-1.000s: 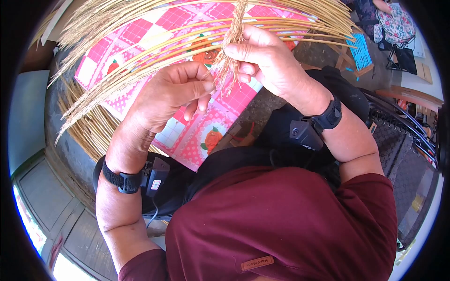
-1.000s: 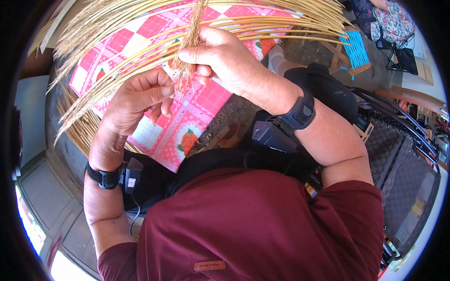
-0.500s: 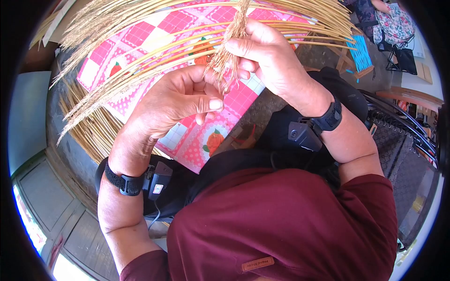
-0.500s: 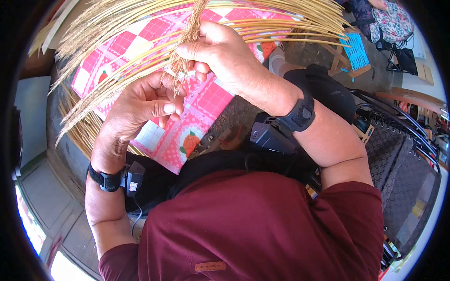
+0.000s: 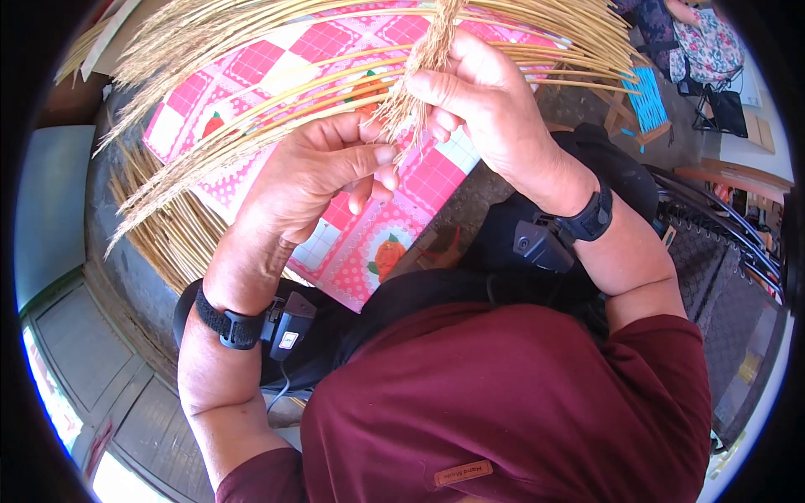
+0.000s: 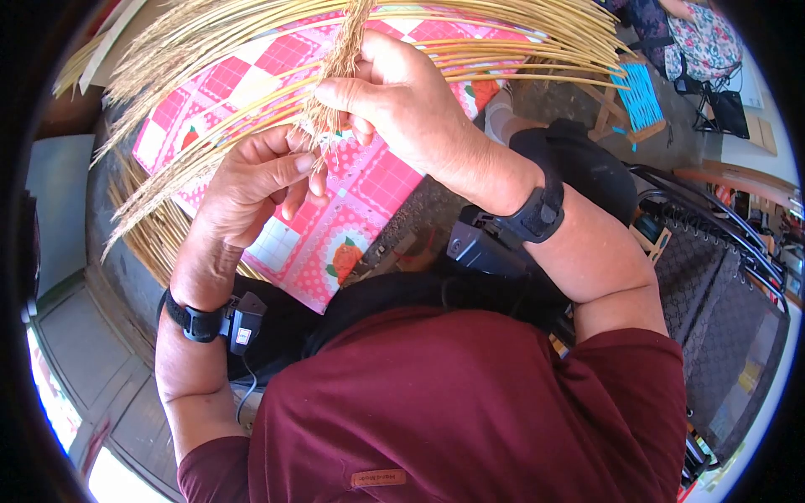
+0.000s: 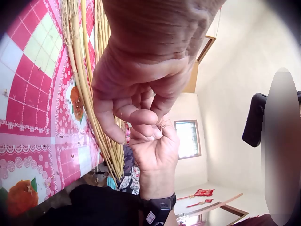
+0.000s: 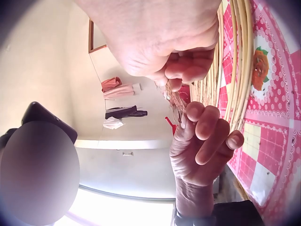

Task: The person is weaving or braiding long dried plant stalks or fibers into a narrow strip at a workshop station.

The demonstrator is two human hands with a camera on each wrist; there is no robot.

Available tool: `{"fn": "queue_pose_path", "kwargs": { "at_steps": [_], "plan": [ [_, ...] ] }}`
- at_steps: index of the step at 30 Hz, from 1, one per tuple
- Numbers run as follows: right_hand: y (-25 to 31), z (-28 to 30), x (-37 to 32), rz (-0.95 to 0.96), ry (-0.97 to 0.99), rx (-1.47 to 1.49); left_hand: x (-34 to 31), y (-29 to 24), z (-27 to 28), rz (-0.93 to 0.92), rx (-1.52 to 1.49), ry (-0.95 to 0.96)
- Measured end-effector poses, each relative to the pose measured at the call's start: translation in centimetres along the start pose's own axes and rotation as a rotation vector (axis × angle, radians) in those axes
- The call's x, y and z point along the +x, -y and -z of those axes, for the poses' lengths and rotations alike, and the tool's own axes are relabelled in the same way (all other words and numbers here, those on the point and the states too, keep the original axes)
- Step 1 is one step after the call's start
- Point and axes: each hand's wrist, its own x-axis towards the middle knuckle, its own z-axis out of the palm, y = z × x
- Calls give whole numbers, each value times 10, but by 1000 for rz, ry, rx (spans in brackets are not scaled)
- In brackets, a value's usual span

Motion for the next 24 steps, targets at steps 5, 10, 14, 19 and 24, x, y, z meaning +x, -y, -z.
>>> {"fn": "queue_pose_path", "kwargs": {
  "at_steps": [5,10,14,19,24],
  "plan": [
    [2,-2,1,17,-45,31,-1,-2,2,-1,-14,16],
    [2,-1,1,14,-65,76,-1,-2,2,12,-30,-4],
    [3,-1,2,39,-49,99,-1,-2,3,-3,-51,-19],
    [4,-2,0,20,-46,22,-1,-7,4,40,-26,-32],
    [6,-9,-3,58,-31,59,3,-5,8,28,-36,-146]
  ]
}}
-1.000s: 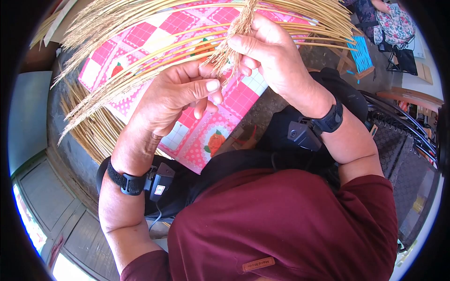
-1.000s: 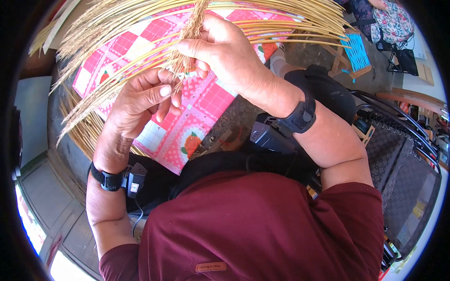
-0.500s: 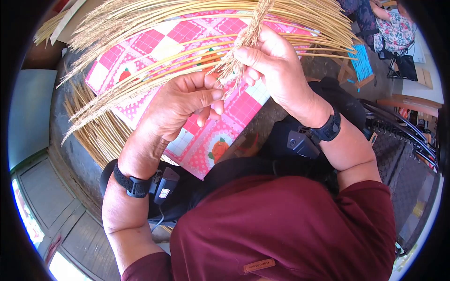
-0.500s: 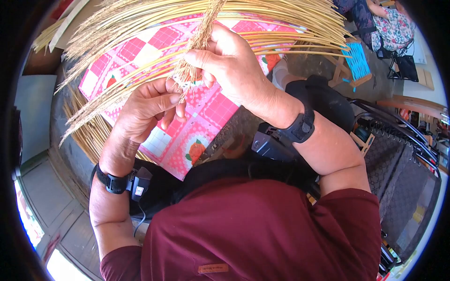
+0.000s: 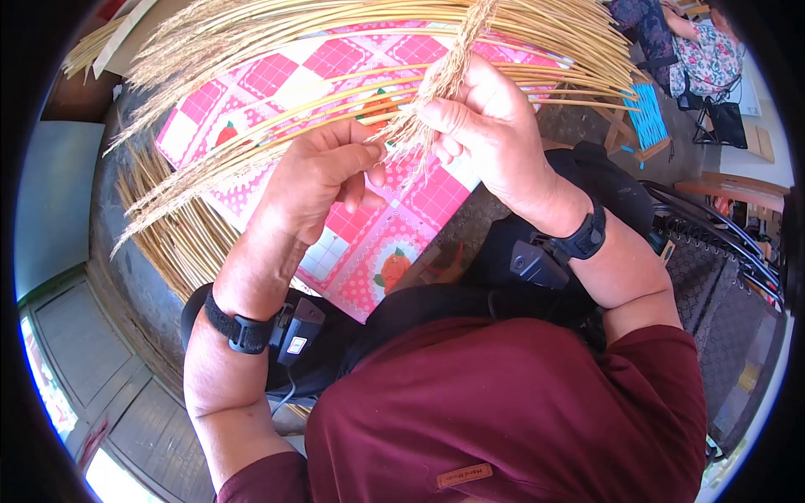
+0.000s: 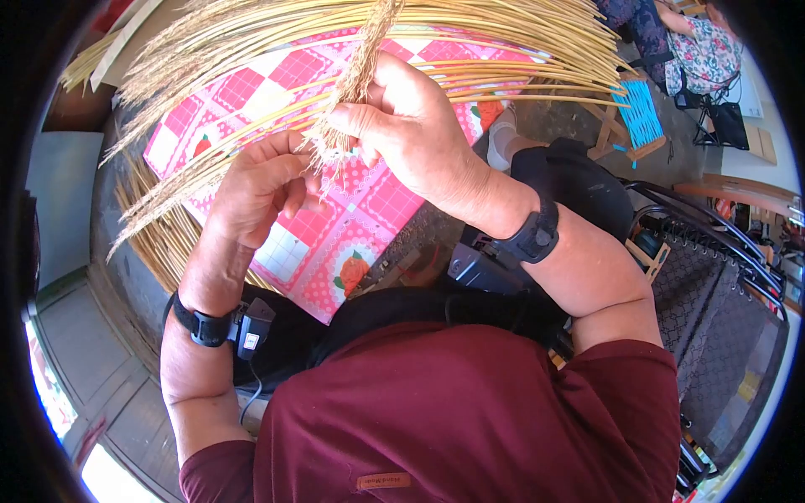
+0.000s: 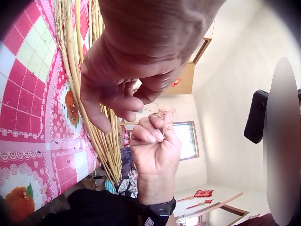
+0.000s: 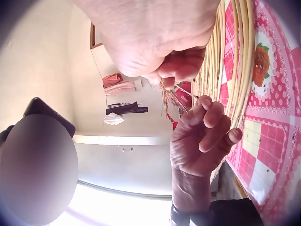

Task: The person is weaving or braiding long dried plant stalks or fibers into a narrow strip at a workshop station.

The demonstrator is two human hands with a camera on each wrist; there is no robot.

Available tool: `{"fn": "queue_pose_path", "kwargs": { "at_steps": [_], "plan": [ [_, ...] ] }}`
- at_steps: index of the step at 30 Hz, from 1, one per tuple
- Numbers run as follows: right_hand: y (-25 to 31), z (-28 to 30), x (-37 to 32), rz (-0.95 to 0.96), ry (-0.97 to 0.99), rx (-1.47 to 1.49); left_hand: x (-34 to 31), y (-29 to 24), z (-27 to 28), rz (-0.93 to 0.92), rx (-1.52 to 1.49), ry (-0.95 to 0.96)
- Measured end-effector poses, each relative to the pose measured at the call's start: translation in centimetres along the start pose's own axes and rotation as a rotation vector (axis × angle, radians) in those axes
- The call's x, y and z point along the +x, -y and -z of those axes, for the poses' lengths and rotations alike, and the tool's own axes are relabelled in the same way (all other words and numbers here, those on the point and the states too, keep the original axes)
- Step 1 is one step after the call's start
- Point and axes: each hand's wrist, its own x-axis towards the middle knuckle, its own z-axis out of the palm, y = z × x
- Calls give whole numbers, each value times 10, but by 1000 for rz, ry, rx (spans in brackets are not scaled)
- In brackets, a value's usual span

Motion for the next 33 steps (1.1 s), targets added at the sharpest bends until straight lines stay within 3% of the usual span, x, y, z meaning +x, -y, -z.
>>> {"fn": "queue_pose_path", "kwargs": {
  "at_steps": [10,13,17,24,33],
  "plan": [
    [9,-3,-1,101,13,50,5,4,12,-63,172,-210],
    [13,0,3,94,24,87,-3,-14,12,25,322,-82],
    [13,1,5,21,-15,94,-14,-13,0,-175,173,20],
    [10,2,7,-18,-4,118,-19,-12,-2,-98,-57,190],
    [8,-2,8,-17,2,124,-18,-12,3,-85,-132,211]
  ]
}}
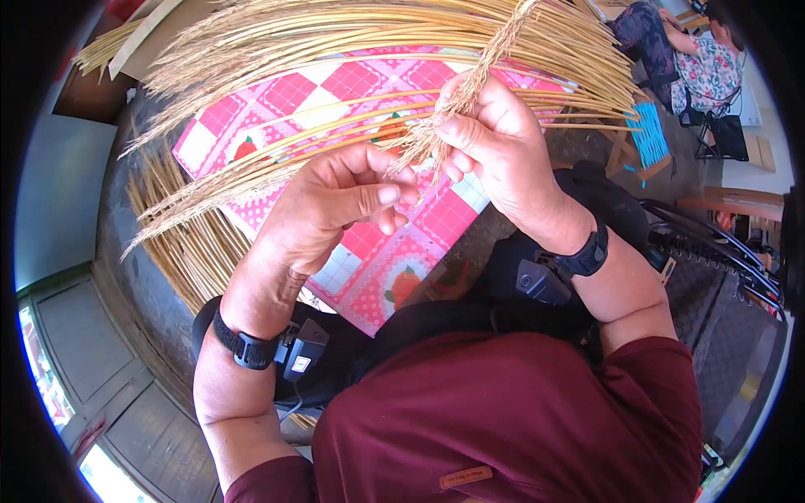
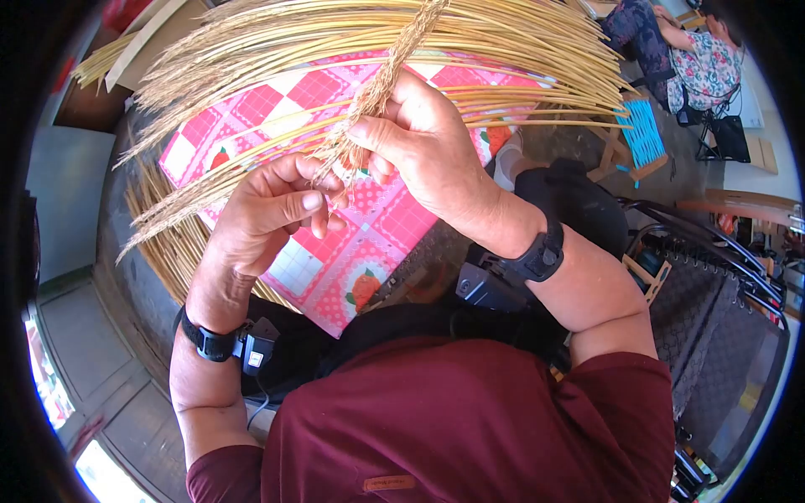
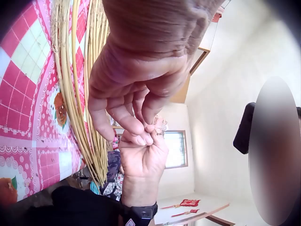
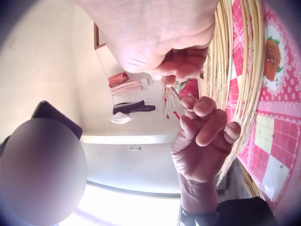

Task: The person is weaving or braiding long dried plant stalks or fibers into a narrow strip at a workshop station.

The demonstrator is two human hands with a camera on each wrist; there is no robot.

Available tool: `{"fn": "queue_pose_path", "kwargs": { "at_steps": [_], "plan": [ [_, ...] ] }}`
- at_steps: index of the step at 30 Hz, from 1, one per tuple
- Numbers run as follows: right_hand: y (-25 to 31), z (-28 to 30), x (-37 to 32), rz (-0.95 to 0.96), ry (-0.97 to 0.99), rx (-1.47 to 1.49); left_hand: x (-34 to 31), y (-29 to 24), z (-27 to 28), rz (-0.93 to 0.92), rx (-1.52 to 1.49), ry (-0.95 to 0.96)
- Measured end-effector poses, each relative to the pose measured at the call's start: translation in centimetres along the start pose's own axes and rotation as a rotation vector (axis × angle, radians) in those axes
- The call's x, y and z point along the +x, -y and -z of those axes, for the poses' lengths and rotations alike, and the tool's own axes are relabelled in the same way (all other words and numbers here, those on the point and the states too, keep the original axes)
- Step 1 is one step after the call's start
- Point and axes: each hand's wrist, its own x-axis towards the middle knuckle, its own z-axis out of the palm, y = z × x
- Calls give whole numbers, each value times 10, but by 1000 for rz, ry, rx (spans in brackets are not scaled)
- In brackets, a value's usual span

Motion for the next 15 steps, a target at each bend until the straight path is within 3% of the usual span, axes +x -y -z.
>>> {"fn": "queue_pose_path", "kwargs": {
  "at_steps": [4,15],
  "plan": [
    [-1,1,0,-9,26,-4,1,1,4,12,-127,-34],
    [-2,0,-2,-9,15,-38,2,2,0,23,95,-87]
  ]
}}
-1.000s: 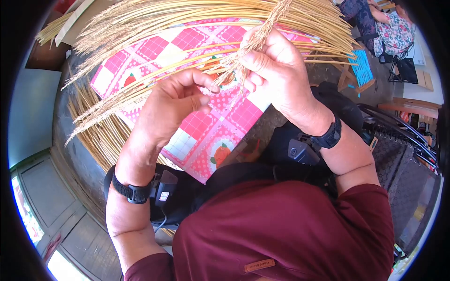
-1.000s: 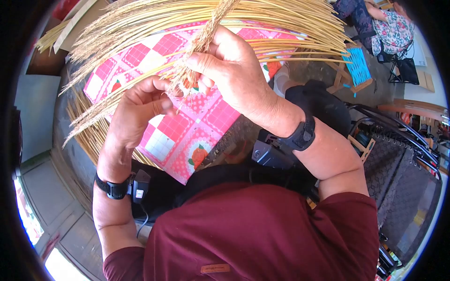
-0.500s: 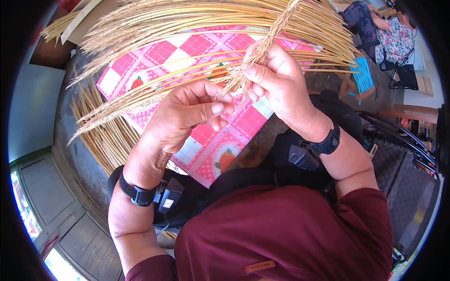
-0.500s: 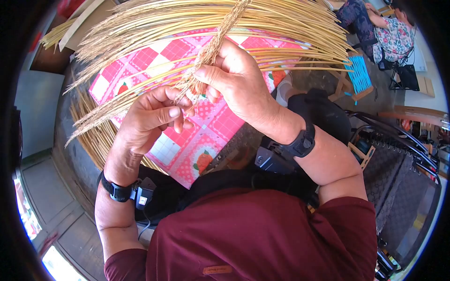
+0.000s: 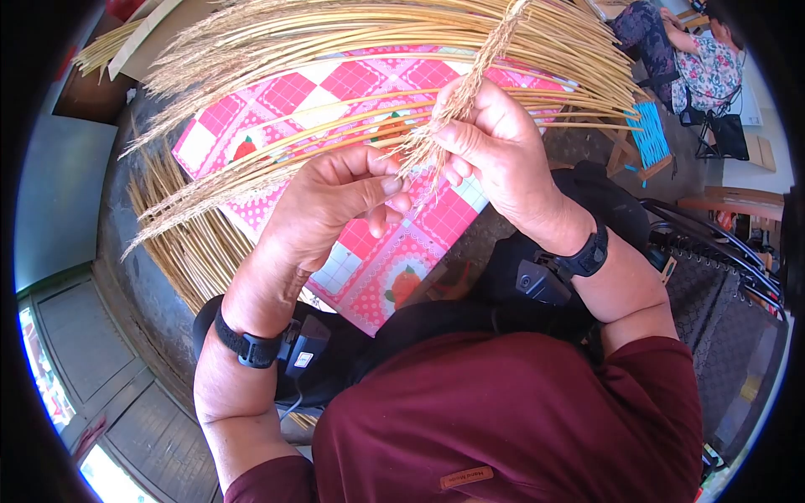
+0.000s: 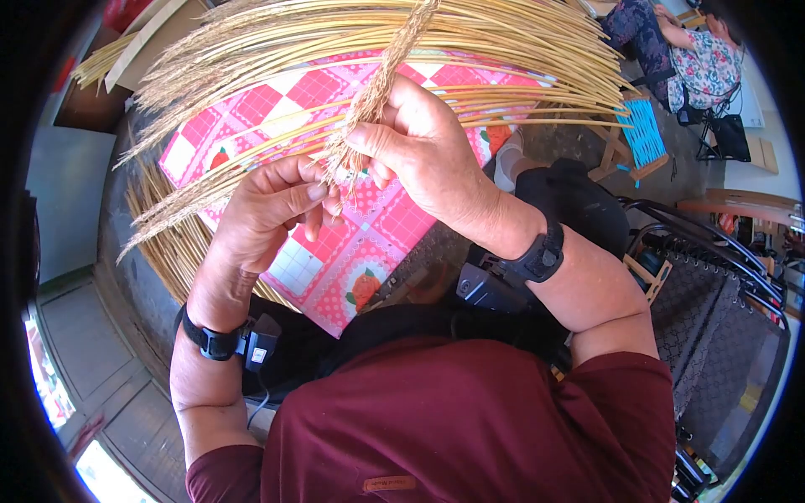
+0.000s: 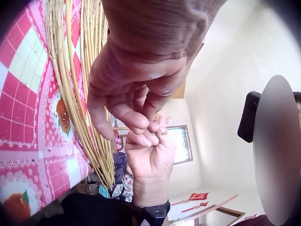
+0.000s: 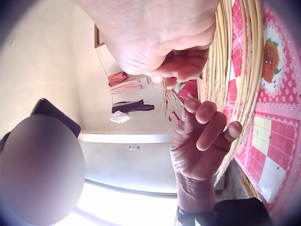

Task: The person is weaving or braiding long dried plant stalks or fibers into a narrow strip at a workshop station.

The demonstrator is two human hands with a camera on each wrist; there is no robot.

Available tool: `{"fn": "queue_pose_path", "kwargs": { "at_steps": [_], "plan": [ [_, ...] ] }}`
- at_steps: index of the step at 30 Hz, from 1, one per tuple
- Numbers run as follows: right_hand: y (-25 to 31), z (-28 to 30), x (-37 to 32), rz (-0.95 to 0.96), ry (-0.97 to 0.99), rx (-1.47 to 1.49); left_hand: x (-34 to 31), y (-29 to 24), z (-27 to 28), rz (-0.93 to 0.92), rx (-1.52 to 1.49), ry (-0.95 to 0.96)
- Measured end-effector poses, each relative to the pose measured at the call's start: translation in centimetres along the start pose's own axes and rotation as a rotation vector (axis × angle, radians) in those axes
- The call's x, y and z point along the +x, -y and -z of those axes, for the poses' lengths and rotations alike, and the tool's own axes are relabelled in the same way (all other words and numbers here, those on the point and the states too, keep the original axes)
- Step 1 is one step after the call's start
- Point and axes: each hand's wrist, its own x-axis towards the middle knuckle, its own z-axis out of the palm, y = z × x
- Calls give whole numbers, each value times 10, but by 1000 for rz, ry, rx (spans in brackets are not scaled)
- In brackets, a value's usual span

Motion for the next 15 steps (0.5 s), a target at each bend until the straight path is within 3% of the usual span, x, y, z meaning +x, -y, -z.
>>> {"fn": "queue_pose_path", "kwargs": {
  "at_steps": [10,15],
  "plan": [
    [-3,0,-3,-16,8,-29,1,-2,-5,-125,271,-99],
    [-5,-4,-6,16,28,-46,3,-7,-3,-35,377,-151]
  ]
}}
